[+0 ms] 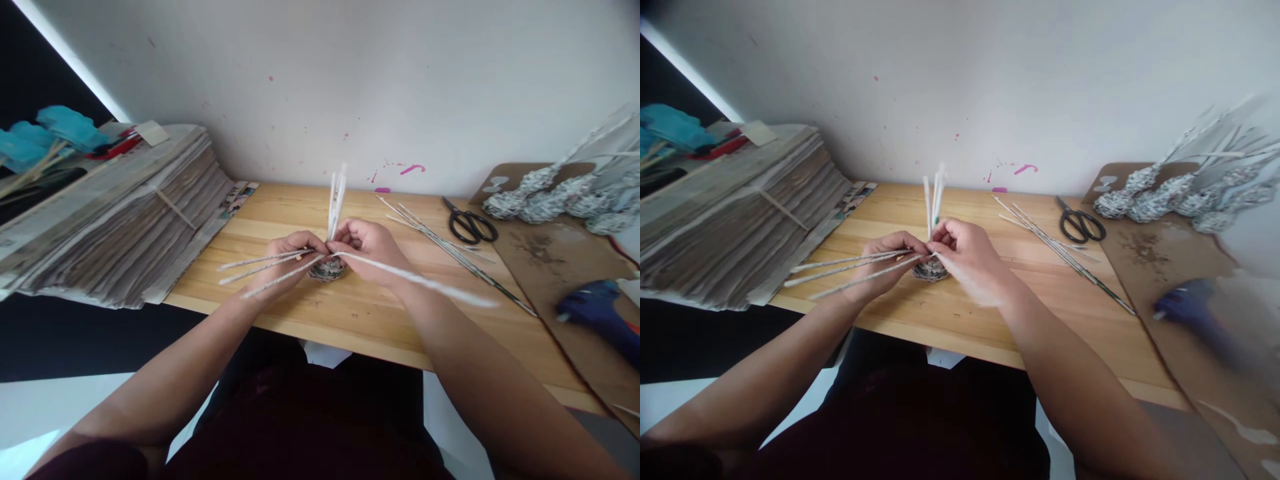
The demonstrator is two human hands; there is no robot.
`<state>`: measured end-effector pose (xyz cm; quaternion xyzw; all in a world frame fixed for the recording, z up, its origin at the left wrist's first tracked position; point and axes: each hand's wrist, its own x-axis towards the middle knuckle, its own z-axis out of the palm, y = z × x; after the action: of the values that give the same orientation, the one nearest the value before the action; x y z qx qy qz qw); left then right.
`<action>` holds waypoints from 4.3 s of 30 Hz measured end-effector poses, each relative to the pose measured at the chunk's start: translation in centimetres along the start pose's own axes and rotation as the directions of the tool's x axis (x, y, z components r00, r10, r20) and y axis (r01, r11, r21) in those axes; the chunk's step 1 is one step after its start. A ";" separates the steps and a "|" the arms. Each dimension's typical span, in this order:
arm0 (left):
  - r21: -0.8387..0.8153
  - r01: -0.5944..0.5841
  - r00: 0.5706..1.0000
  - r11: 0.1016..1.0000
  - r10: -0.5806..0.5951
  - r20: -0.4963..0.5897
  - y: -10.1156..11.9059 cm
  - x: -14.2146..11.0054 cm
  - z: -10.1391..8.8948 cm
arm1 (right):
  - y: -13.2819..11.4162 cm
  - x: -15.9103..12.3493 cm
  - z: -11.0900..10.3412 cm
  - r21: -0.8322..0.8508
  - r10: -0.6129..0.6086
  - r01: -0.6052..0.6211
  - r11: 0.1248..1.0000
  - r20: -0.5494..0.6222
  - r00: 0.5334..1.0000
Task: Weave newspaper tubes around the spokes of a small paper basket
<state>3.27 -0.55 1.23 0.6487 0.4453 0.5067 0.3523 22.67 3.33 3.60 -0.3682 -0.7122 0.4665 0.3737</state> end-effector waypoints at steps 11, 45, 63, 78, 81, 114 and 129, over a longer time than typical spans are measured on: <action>0.090 -0.050 0.999 0.995 0.048 0.015 0.1 0.7 -0.2 | -0.5 -0.6 0.1 -0.204 -0.171 0.143 0.969 -0.128 0.977; -0.071 -0.042 0.991 0.997 0.051 0.126 -0.5 0.3 -0.9 | 1.7 -0.5 0.1 0.096 0.102 -0.115 0.989 0.138 0.985; 0.157 -0.231 0.973 0.960 0.232 0.014 -1.6 0.2 -1.1 | 1.5 -0.9 0.7 -0.135 -0.050 0.048 0.990 -0.005 0.999; 0.184 -0.405 0.913 0.895 0.404 0.045 -1.5 0.2 -0.7 | -0.7 -0.6 -1.0 -0.181 -0.205 0.194 0.964 -0.046 0.978; 0.217 -0.446 0.893 0.868 0.446 0.052 -1.5 0.5 -0.4 | -0.7 -0.6 -0.4 -0.185 -0.183 0.169 0.968 -0.065 0.981; 0.239 -0.352 0.936 0.905 0.334 0.115 -0.4 0.5 -0.5 | -0.5 0.8 1.7 0.414 0.204 -0.134 0.900 -0.129 0.971; 0.296 -0.202 0.977 0.934 0.212 -0.001 -0.3 0.4 -0.2 | -2.0 -1.9 -0.4 -0.075 0.056 -0.048 0.996 0.101 0.993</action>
<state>3.04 -0.11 1.13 0.7288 0.4506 0.4796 0.1892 23.52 1.20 5.22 -0.3754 -0.7370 0.4682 0.3108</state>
